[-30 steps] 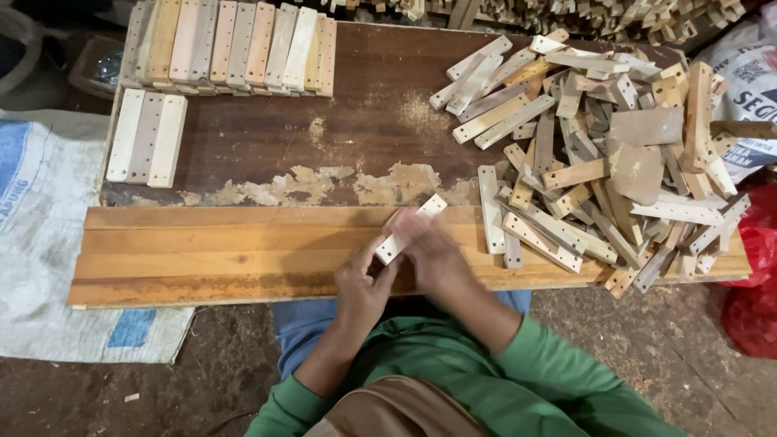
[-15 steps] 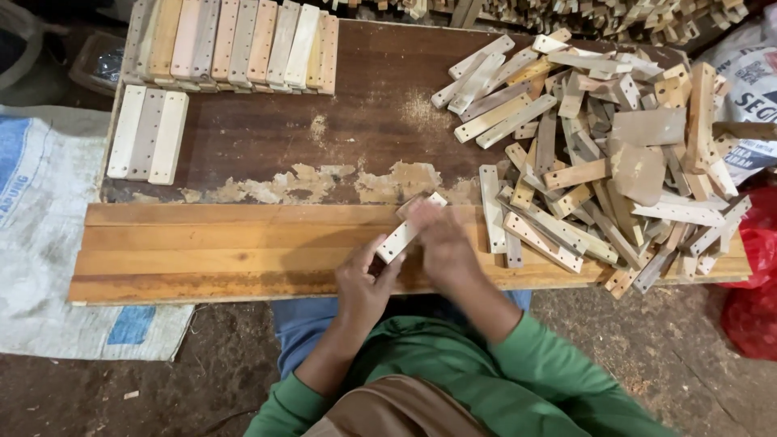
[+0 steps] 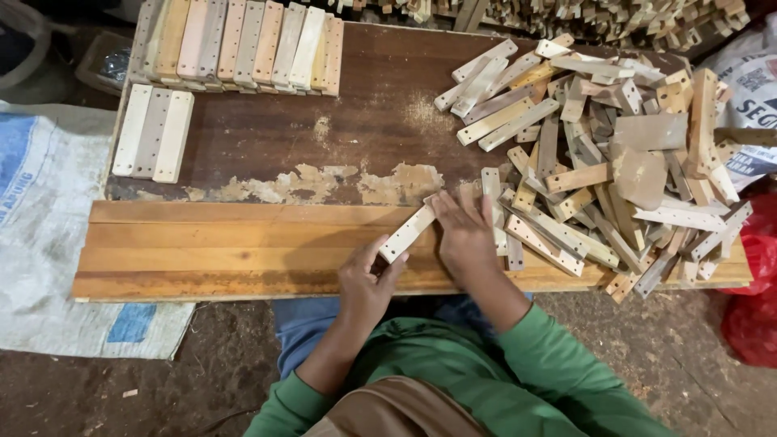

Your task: The person stacks small wooden slats from a pile into organized rows on a workbench.

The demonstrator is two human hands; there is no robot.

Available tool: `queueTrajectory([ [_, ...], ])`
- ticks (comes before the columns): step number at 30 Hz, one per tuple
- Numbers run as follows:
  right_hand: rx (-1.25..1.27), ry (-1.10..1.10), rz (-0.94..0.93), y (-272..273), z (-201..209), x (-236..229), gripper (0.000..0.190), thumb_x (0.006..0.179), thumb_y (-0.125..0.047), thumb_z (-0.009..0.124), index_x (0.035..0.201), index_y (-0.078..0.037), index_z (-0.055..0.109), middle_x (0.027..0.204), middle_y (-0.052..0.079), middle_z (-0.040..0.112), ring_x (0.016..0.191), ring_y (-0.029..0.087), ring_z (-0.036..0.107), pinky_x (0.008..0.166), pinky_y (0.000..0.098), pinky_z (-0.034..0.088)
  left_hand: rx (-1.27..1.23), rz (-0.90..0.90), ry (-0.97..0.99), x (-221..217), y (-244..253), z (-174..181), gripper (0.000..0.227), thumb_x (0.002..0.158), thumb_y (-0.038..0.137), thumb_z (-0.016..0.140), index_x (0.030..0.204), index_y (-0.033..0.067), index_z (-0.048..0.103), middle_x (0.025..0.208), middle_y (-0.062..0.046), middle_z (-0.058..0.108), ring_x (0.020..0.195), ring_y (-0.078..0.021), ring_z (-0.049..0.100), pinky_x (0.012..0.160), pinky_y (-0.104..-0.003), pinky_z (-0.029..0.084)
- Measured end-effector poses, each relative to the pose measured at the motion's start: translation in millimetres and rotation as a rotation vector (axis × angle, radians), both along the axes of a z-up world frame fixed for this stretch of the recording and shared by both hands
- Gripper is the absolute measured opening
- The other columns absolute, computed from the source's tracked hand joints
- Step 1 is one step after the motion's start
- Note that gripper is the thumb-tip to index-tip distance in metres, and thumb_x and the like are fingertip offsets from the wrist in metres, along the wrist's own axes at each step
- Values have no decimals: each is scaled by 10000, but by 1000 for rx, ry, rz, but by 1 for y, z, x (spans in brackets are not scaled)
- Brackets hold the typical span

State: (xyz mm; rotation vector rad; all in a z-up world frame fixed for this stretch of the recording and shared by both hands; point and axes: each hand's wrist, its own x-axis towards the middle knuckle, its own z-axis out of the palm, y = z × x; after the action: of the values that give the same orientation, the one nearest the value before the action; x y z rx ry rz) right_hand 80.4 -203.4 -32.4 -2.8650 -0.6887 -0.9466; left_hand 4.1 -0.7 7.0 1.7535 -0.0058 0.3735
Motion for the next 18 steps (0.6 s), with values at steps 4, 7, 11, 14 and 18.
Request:
queueTrajectory([
  [4,150,70,225,43,37,-50,471,860,-26,481,1269,-96,704,1273,87,712,1278,304,616,1193,551,307,76,1,-55,2,3,-6,426,844,136,838,1216,-33,714,952,-255,714,842,-465,734,624,-469,643],
  [7,153,241,266,31,32,-42,524,872,-27,455,1342,-126,664,1374,61,663,1337,280,567,1189,458,343,118,23,-93,4,3,-7,408,821,125,851,1191,-2,734,936,-241,724,838,-438,744,629,-445,630],
  [11,85,27,-14,-5,9,19,487,940,-26,492,1369,-154,684,1266,49,730,1316,277,594,1214,516,253,-12,33,13,-1,0,0,440,837,184,875,1190,-40,738,934,-292,713,798,-464,746,561,-429,641],
  [14,29,215,-20,14,30,-1,464,861,-71,512,1296,-100,674,1292,81,701,1314,349,542,1170,614,267,-62,7,32,1,-1,8,437,859,163,859,1187,-89,721,914,-314,698,765,-498,736,549,-466,658],
  [18,162,155,375,55,74,-59,574,820,5,458,1345,-94,669,1317,129,693,1249,344,633,995,440,505,133,28,-43,0,2,11,368,831,154,844,1168,38,753,923,-226,725,859,-452,735,619,-464,631],
])
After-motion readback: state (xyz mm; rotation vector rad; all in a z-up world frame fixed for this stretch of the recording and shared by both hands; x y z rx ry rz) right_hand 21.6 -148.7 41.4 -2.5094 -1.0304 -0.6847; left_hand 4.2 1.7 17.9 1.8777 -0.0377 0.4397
